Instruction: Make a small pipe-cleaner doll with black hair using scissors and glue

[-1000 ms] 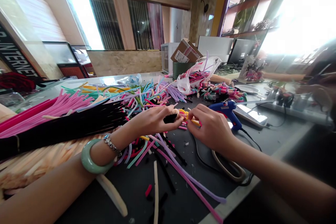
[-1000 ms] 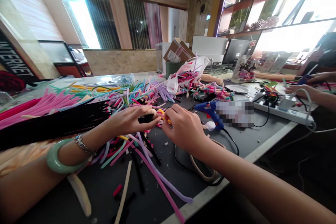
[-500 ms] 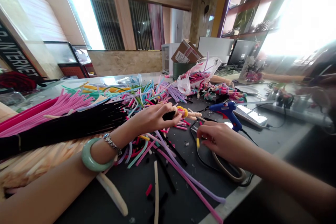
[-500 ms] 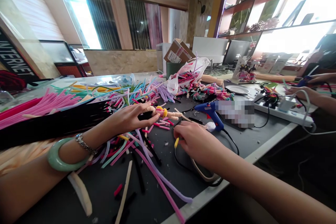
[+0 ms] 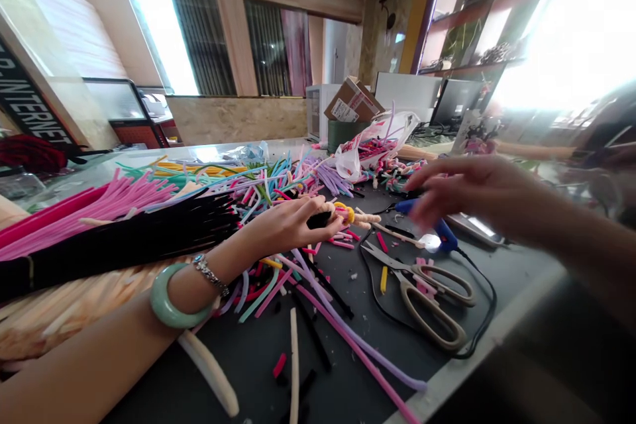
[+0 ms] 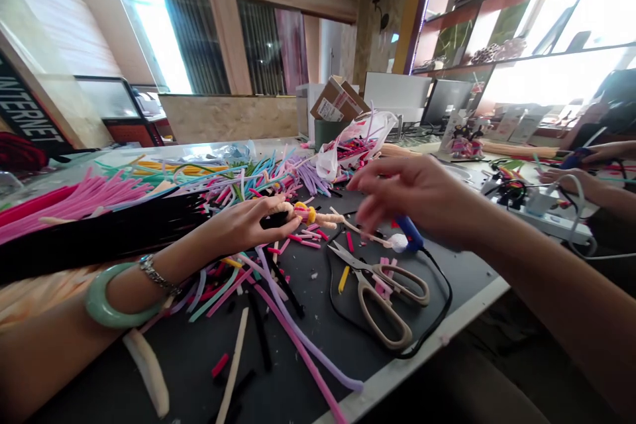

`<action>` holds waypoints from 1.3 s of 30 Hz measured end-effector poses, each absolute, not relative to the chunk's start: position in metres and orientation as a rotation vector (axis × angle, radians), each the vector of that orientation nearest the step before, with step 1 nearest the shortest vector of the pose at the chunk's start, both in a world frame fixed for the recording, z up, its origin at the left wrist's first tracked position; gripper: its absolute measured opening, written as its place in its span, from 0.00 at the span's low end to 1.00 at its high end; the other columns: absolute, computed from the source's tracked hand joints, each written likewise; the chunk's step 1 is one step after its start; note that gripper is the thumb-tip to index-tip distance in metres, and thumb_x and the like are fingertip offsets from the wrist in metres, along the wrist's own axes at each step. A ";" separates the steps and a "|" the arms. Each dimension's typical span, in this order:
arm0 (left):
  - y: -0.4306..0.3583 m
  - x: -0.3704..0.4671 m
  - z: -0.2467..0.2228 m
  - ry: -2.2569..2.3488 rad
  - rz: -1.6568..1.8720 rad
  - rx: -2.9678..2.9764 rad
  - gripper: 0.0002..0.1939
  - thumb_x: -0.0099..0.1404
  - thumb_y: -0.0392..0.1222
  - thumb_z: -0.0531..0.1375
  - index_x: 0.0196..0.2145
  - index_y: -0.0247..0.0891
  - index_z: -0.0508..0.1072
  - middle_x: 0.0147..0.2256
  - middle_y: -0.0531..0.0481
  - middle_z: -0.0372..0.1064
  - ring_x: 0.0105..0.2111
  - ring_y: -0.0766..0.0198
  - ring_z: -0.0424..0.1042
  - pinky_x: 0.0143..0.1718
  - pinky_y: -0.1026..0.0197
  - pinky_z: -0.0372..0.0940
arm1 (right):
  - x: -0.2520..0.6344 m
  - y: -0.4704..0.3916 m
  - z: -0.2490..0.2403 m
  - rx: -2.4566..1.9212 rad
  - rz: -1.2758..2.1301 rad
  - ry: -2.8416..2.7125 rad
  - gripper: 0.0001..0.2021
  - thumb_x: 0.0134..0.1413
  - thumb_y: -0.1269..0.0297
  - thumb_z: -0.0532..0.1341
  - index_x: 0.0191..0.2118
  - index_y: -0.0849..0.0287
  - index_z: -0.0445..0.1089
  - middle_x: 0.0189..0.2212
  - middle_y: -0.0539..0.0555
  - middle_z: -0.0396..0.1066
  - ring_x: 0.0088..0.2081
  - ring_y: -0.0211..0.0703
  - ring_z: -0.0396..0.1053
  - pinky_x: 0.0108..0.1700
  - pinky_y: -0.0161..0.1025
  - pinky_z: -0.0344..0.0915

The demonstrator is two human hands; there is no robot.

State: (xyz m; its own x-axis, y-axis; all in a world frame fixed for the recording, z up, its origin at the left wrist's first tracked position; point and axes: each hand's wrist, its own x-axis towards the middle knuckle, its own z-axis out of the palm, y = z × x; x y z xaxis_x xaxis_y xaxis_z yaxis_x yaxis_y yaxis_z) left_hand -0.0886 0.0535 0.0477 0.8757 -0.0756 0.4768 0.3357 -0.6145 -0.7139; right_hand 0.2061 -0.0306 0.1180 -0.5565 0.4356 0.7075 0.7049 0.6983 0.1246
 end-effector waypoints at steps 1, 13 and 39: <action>0.054 -0.089 0.048 -0.183 -0.601 -2.157 0.19 0.67 0.31 0.55 0.54 0.43 0.65 0.44 0.44 0.62 0.44 0.59 0.73 0.44 0.57 0.74 | 0.204 -0.033 0.114 -0.891 -0.599 -2.166 0.15 0.58 0.65 0.53 0.36 0.60 0.79 0.31 0.53 0.80 0.23 0.33 0.72 0.24 0.29 0.65; 0.054 -0.090 0.049 -0.237 -0.600 -2.290 0.19 0.68 0.29 0.52 0.54 0.41 0.66 0.46 0.41 0.62 0.49 0.56 0.70 0.47 0.54 0.73 | 0.215 -0.098 0.016 -1.300 -0.282 -2.080 0.10 0.61 0.65 0.58 0.46 0.49 0.71 0.37 0.49 0.79 0.33 0.42 0.78 0.38 0.35 0.75; 0.052 -0.090 0.051 -0.078 -0.701 -2.185 0.20 0.64 0.30 0.60 0.54 0.39 0.67 0.46 0.41 0.64 0.46 0.57 0.73 0.48 0.55 0.72 | 0.231 -0.080 -0.001 -1.807 -0.125 -2.364 0.22 0.56 0.50 0.58 0.49 0.61 0.72 0.39 0.60 0.75 0.38 0.51 0.75 0.41 0.48 0.73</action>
